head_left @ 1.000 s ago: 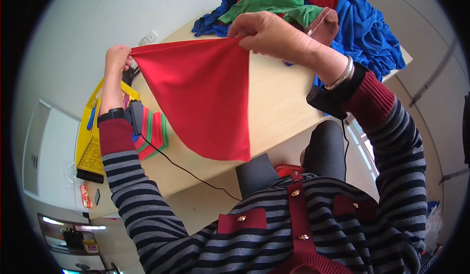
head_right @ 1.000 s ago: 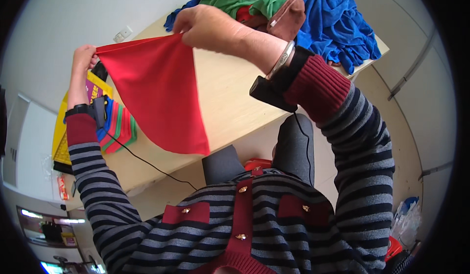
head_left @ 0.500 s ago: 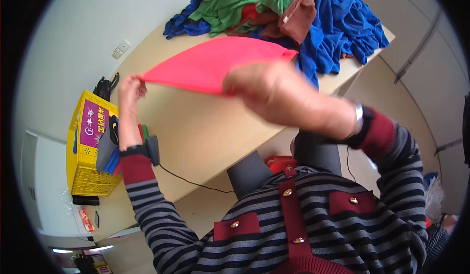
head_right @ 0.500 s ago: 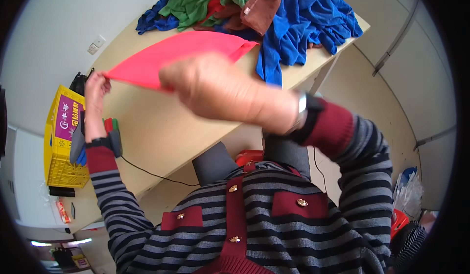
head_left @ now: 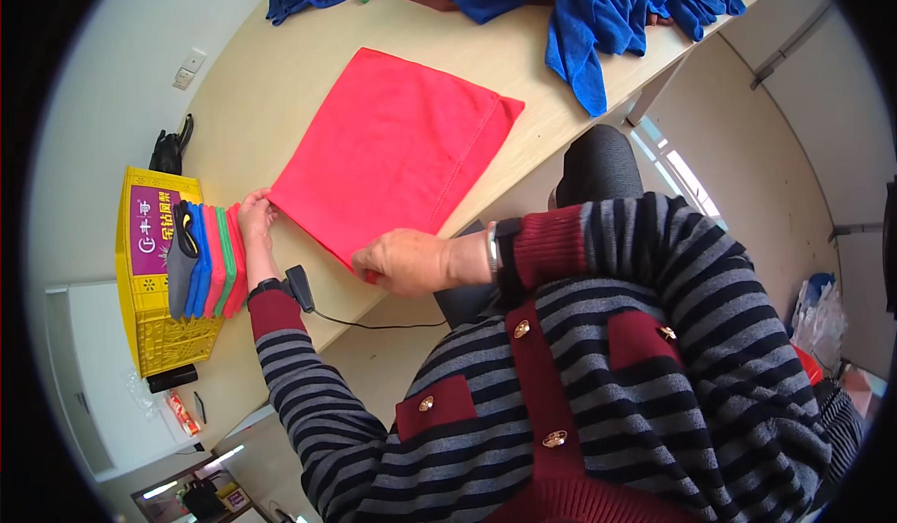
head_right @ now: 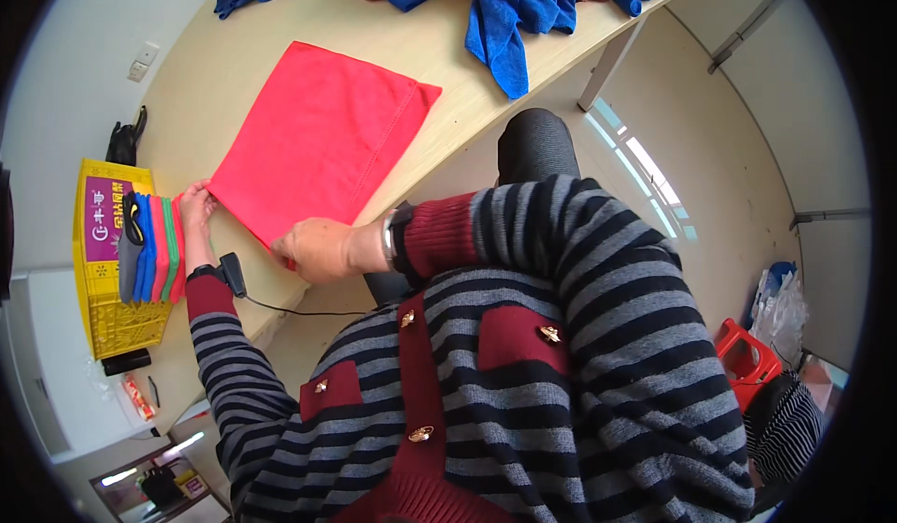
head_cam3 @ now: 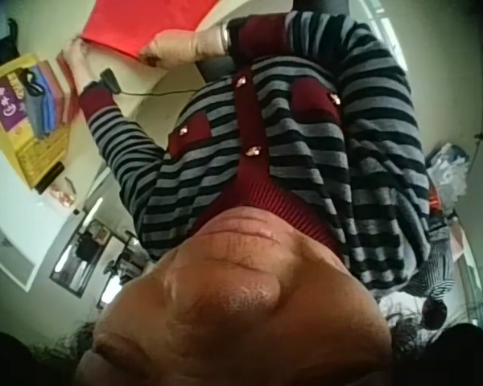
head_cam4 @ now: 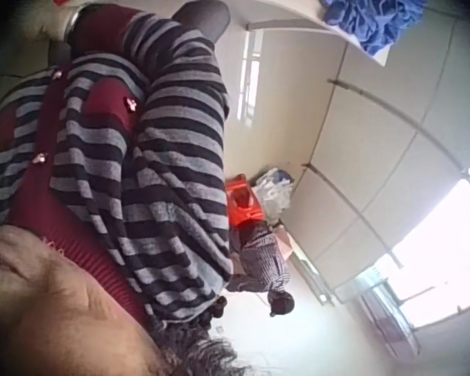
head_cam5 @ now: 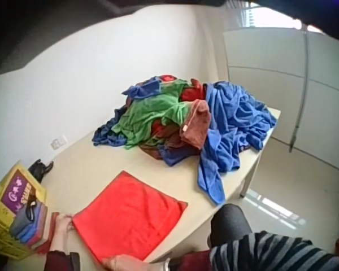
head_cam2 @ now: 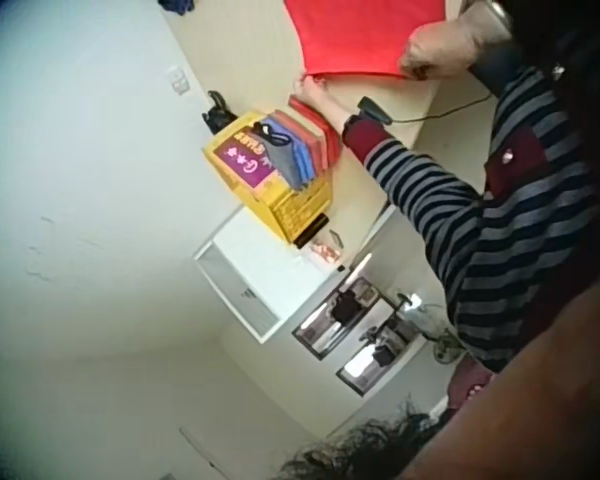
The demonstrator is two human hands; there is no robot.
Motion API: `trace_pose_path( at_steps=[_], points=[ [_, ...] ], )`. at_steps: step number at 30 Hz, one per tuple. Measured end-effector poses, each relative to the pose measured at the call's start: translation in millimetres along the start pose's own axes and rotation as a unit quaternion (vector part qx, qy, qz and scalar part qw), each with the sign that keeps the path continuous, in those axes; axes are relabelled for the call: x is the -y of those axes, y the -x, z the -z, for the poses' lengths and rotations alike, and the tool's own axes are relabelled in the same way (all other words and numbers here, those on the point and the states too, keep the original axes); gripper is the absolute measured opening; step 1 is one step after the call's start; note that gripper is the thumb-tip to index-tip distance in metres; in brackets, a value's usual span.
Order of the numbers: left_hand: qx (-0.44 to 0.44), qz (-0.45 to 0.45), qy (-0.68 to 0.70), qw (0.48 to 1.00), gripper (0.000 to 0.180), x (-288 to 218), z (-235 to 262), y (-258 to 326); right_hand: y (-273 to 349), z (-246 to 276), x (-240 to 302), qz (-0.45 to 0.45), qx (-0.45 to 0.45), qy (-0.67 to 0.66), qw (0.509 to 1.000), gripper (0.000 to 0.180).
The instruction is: Folding various colored cloths on a table and stacking them.
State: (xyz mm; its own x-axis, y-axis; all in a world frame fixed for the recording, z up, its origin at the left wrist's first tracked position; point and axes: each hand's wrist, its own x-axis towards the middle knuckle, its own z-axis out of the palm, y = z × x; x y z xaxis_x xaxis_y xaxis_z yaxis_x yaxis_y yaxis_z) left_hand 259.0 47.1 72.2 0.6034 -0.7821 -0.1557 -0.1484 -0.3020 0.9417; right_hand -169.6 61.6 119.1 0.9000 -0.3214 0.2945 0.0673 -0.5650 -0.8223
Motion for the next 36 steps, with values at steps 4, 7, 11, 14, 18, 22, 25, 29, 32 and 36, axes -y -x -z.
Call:
trace_pose_path(
  at_steps=[4,7,11,14,18,22,25,29,32,36],
  points=[
    [-0.125,-0.089,-0.316,0.936,0.028,-3.0,23.3,15.8,-3.3,3.7,26.1,0.012,0.059,-0.118,0.991,0.023],
    [-0.143,-0.235,-0.260,0.926,0.027,-22.4,-40.5,73.3,11.9,55.1,-6.4,-0.038,-0.064,0.094,0.993,0.019],
    [0.055,-0.267,-0.229,0.934,0.023,-49.4,-109.8,203.9,58.8,144.7,-72.4,-0.134,-0.253,0.331,0.899,0.017],
    [0.051,-0.344,-0.311,0.885,0.025,-29.3,-140.3,272.4,66.4,142.4,-101.0,-0.229,-0.221,0.301,0.899,0.019],
    [-0.035,-0.337,-0.398,0.852,0.029,-16.3,-158.6,307.5,46.5,139.2,-106.9,-0.252,-0.174,0.345,0.887,0.019],
    [-0.062,-0.336,-0.402,0.849,0.030,-11.1,-158.8,315.9,42.5,140.6,-109.1,-0.282,-0.178,0.331,0.883,0.017],
    [-0.060,-0.363,-0.419,0.830,0.029,-5.4,-155.5,315.3,38.4,142.9,-108.9,-0.275,-0.177,0.330,0.885,0.016],
    [-0.055,-0.382,-0.462,0.799,0.026,-2.0,-154.7,318.1,36.4,148.6,-102.8,-0.280,-0.169,0.312,0.892,0.015],
    [-0.051,-0.376,-0.453,0.806,0.021,-9.3,-156.9,324.5,35.9,151.2,-100.8,-0.283,-0.159,0.296,0.898,0.015],
    [-0.055,-0.380,-0.448,0.807,0.018,0.1,-153.3,324.4,39.1,153.9,-98.1,-0.296,-0.129,0.294,0.900,0.017]
  ],
)
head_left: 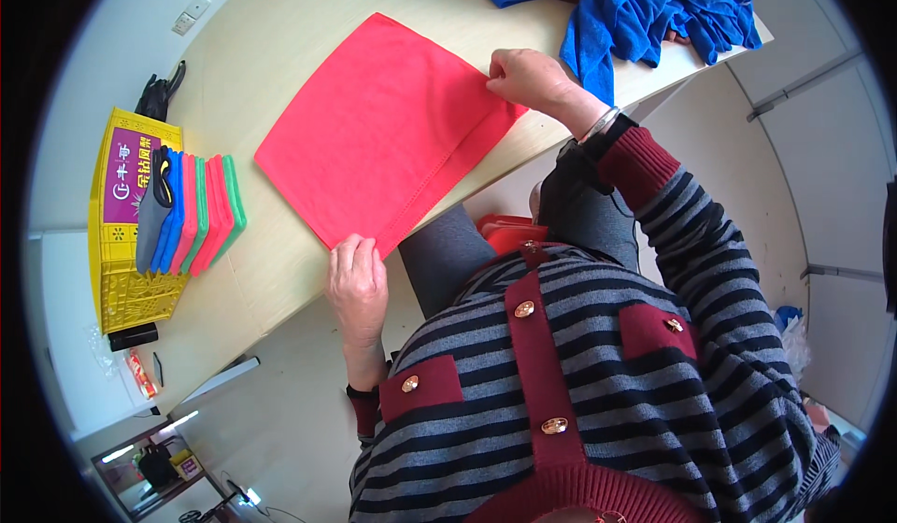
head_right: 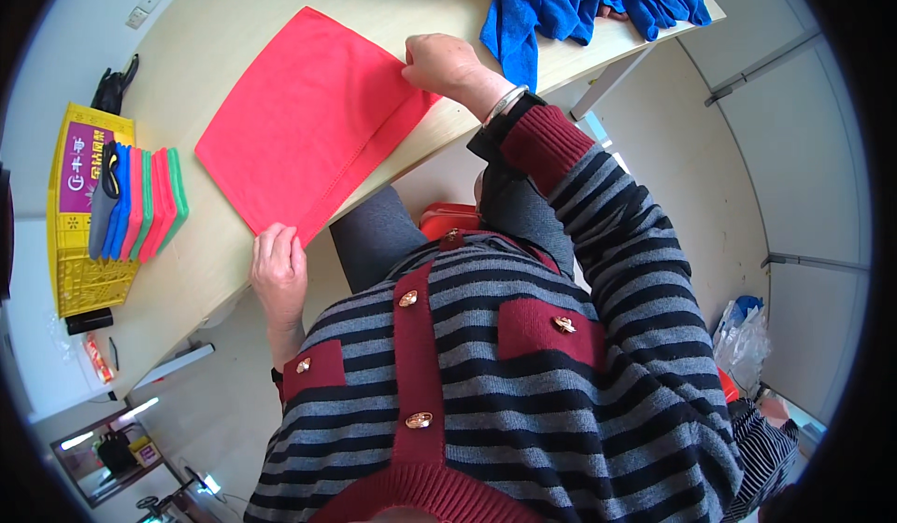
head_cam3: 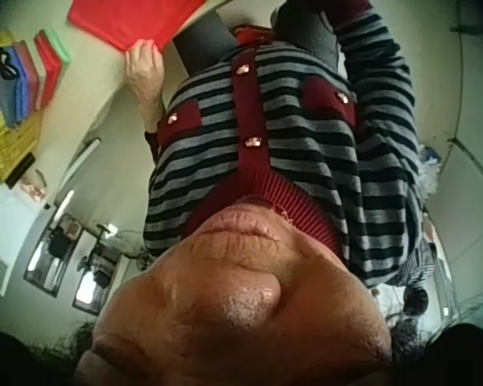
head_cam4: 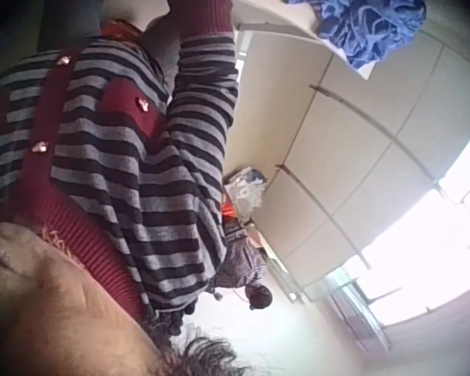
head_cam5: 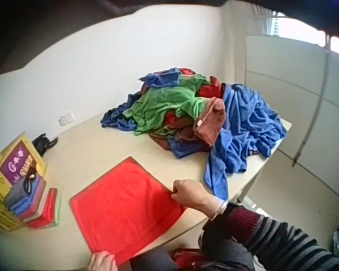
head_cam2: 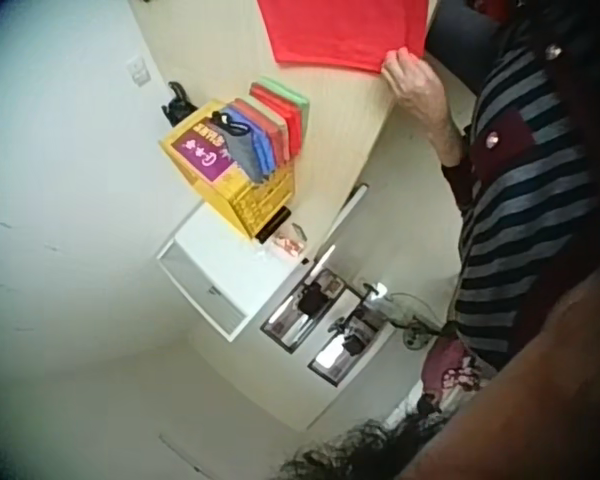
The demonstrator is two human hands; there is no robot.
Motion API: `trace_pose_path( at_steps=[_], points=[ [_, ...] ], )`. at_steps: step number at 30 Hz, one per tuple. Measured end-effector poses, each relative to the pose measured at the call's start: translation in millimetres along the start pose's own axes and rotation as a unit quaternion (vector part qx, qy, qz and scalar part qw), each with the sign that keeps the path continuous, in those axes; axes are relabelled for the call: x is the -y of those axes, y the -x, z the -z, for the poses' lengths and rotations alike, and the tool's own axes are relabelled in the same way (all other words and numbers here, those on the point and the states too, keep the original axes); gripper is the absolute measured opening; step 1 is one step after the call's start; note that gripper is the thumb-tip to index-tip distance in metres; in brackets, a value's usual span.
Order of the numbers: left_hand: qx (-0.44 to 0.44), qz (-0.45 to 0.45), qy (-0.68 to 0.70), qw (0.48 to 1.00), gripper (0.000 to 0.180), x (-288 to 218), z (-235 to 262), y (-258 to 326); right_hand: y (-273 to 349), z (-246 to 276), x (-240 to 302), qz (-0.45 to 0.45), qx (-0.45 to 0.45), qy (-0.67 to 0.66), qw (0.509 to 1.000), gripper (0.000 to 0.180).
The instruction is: Folding various colored cloths on a table and stacking them.
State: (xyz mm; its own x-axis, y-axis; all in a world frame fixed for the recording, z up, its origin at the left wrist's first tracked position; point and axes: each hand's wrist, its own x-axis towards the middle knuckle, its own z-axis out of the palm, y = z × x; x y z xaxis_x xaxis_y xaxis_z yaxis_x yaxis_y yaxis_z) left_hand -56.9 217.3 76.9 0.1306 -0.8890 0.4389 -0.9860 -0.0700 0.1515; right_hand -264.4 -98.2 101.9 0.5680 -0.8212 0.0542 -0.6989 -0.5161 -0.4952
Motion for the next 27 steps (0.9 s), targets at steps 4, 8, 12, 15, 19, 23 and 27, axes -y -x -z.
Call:
trace_pose_path(
  at_steps=[4,8,12,15,19,23,27],
  points=[
    [-0.040,0.040,0.038,0.998,0.016,-1.3,0.7,0.2,3.2,1.4,0.4,-0.017,0.034,0.030,0.999,0.020],
    [-0.067,0.083,0.076,0.991,0.014,0.5,-1.0,-4.7,-0.4,-2.8,0.0,-0.028,0.042,0.023,0.998,0.021],
    [-0.073,0.094,0.093,0.989,0.011,0.6,-1.0,-6.2,-9.3,-6.0,1.1,-0.010,0.034,0.051,0.998,0.019],
    [-0.087,0.093,0.090,0.988,0.010,-1.5,-3.8,-1.5,-11.4,-8.3,4.5,0.012,0.017,0.067,0.998,0.018],
    [-0.093,0.090,0.079,0.988,0.010,-3.9,0.7,5.6,-1.5,-11.9,5.4,-0.014,0.030,0.059,0.998,0.015],
    [-0.092,0.086,0.086,0.988,0.011,-4.5,1.4,4.9,2.4,-11.5,7.3,0.047,-0.050,0.070,0.995,0.013],
    [-0.082,0.089,0.087,0.989,0.011,-2.4,-2.4,4.9,-7.5,-2.4,14.0,0.080,-0.087,0.066,0.991,0.011]
  ],
)
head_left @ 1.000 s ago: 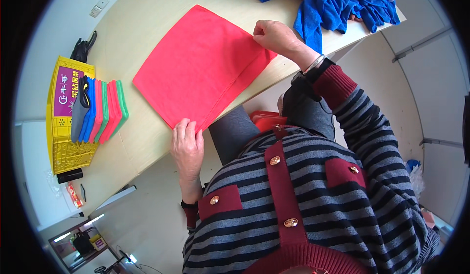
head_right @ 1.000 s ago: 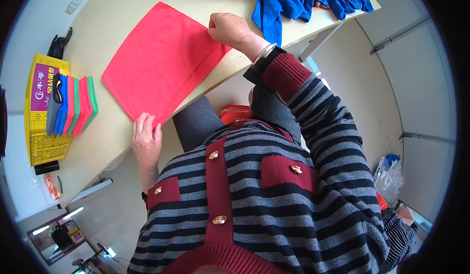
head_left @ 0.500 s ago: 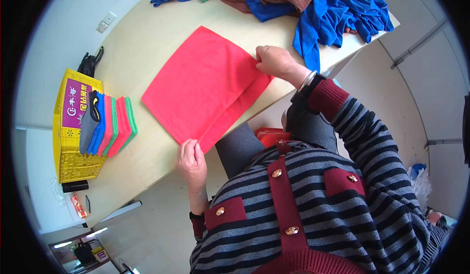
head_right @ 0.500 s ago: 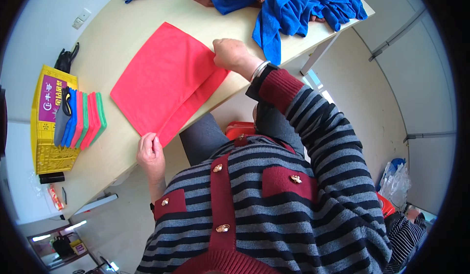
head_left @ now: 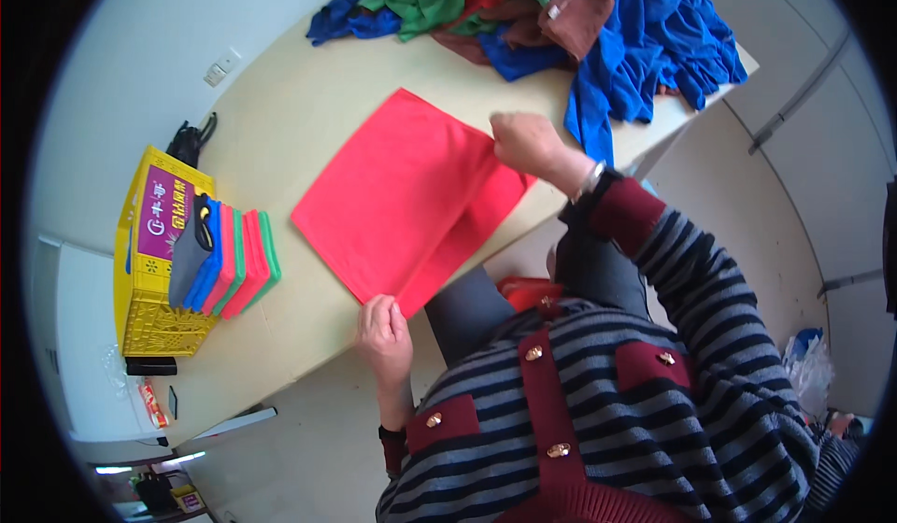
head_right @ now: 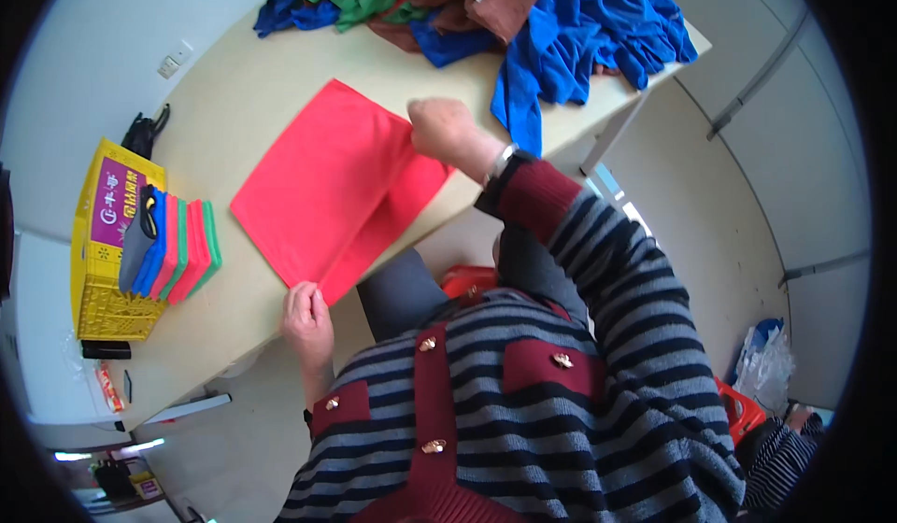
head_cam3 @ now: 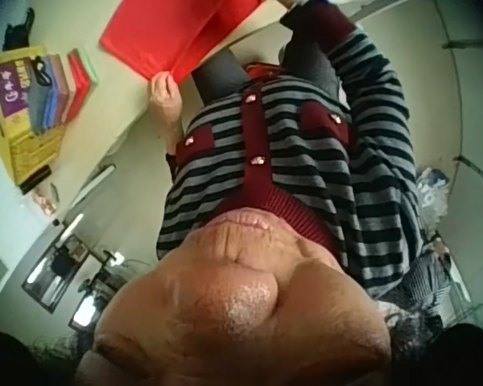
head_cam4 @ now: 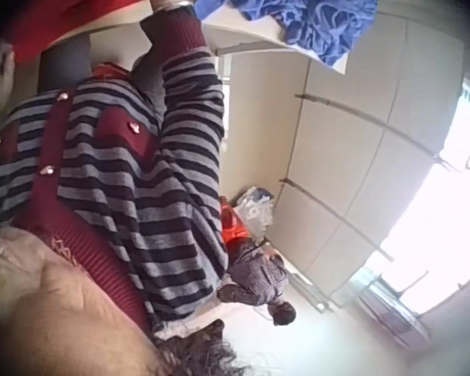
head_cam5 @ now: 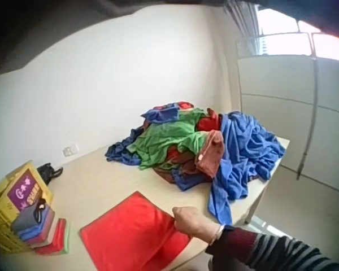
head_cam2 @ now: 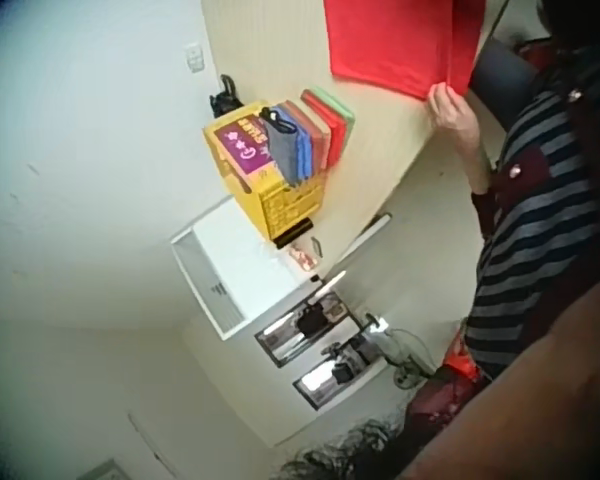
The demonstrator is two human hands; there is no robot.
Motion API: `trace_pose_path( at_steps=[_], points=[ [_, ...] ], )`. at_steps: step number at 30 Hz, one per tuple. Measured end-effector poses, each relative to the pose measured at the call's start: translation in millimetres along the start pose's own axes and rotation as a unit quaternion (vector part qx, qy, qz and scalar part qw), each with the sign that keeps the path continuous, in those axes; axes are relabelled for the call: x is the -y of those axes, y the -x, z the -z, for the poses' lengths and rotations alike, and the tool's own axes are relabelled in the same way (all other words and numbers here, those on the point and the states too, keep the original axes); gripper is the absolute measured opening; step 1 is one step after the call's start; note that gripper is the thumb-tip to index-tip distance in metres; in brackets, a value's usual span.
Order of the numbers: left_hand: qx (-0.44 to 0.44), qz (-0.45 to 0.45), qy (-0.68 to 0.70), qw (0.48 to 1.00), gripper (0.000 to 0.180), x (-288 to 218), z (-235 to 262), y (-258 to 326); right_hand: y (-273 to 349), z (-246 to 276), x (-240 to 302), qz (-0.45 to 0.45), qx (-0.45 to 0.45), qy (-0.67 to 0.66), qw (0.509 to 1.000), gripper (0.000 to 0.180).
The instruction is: Folding various colored cloths on a table and stacking them.
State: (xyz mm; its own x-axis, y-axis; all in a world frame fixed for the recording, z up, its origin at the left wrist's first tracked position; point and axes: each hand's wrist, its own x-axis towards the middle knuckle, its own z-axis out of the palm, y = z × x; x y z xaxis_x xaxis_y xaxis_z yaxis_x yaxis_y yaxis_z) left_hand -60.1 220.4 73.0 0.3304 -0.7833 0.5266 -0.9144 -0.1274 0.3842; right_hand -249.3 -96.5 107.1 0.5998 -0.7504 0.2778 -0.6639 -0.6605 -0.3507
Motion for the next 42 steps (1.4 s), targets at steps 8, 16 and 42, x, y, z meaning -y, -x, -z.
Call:
trace_pose_path(
  at_steps=[8,16,42],
  points=[
    [-0.014,-0.020,0.003,1.000,0.013,7.7,-0.9,2.1,-1.4,46.7,8.9,0.051,-0.040,-0.164,0.984,0.009],
    [0.028,-0.037,-0.014,0.999,0.012,6.8,1.6,7.9,69.1,28.3,-24.8,-0.067,0.080,-0.254,0.962,0.013],
    [0.038,-0.058,-0.050,0.996,0.012,7.9,-1.7,17.9,130.4,29.7,-43.8,0.214,0.095,-0.035,0.972,0.031]
  ],
)
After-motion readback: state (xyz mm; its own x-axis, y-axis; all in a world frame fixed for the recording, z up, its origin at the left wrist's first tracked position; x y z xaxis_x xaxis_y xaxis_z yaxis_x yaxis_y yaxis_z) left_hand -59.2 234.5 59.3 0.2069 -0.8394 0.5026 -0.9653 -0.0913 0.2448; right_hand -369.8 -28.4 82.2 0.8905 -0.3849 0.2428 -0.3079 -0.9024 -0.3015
